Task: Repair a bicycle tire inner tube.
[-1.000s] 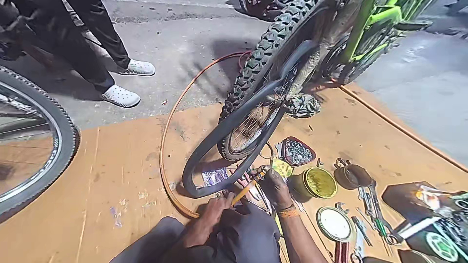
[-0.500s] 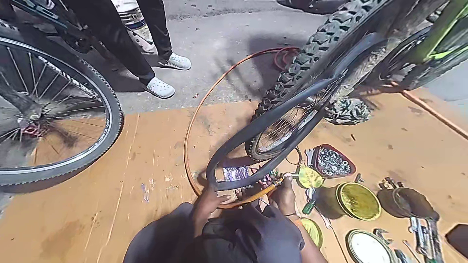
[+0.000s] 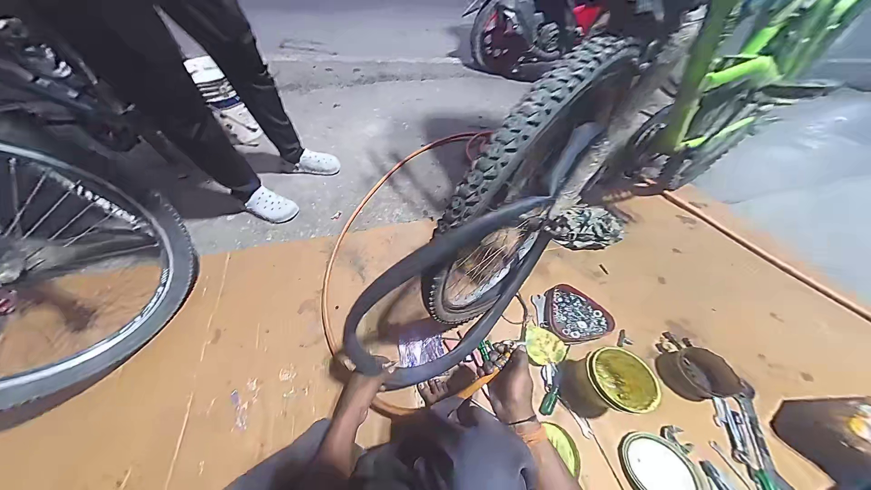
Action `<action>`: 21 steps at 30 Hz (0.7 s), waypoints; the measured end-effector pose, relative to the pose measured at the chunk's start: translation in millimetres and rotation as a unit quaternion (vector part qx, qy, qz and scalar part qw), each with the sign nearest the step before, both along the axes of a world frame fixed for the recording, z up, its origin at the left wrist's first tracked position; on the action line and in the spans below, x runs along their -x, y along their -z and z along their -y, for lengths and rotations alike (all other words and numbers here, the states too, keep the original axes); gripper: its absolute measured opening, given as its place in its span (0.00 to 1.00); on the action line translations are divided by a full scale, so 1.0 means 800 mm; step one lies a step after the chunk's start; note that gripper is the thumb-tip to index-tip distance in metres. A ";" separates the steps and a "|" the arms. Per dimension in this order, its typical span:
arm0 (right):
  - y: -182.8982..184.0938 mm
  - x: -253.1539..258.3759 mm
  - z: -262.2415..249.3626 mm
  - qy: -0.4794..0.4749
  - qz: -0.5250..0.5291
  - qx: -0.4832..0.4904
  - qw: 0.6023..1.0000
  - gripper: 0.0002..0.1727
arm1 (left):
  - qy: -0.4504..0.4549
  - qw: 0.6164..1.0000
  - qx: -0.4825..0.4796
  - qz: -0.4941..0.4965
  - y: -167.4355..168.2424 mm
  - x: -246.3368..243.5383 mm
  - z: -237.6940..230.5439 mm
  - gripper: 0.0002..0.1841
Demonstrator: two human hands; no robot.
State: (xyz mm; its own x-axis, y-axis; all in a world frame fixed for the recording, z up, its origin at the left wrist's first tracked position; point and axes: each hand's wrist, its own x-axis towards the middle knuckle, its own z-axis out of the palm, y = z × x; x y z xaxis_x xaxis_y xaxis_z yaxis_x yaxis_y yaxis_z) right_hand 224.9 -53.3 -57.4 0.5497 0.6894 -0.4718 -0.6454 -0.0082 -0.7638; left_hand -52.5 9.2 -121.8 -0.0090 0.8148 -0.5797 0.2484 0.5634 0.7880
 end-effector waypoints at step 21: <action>-0.093 0.031 -0.005 -0.259 0.344 -0.189 0.883 0.31 | 0.348 0.846 -0.401 0.053 -0.221 -0.089 -0.030 0.10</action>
